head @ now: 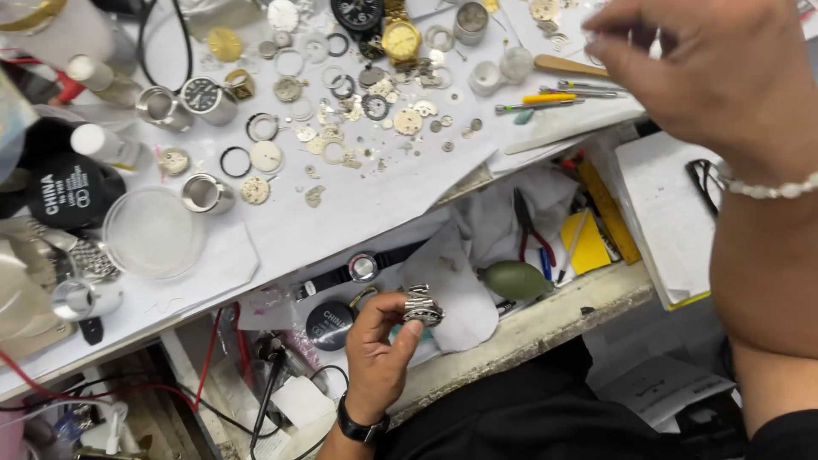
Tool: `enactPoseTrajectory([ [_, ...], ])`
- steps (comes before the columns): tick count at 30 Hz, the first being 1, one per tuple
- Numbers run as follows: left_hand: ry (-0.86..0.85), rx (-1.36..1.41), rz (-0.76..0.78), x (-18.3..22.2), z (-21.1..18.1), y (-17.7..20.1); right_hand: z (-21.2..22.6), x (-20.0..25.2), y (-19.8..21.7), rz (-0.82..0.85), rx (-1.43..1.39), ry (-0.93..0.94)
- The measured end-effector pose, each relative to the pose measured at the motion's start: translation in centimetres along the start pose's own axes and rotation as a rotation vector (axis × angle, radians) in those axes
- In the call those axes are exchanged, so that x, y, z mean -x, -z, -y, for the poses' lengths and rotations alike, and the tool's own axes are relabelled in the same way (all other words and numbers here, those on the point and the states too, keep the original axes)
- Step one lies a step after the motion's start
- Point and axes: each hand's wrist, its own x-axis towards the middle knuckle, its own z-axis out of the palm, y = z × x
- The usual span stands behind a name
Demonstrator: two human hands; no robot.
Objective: The person is repairing a wristwatch at a workbench, involving disassembling the case, manipulating internal components with tweezers, and adjusting the watch band.
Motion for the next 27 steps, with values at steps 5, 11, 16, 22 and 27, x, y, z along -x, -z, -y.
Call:
enactPoseTrajectory([
  [5,0.003,0.027,-0.002,-0.6,-0.7,-0.3,1.7,2.7,-0.5,0.34,0.185,-0.064],
  [11,-0.033,-0.189,0.067,-1.9,-2.6,0.2,1.7,4.5,0.0,0.212,0.074,-0.03],
  [16,-0.046,-0.192,0.052,-2.5,-1.1,0.6,5.4,2.9,2.9,0.025,-0.619,-0.352],
  [22,-0.06,-0.205,0.014,-2.2,0.1,0.9,6.5,1.2,-3.6,-0.478,-0.705,0.031],
  [27,-0.004,-0.183,-0.019,-2.3,0.4,1.3,9.3,-2.2,-3.8,-0.37,-0.378,0.291],
])
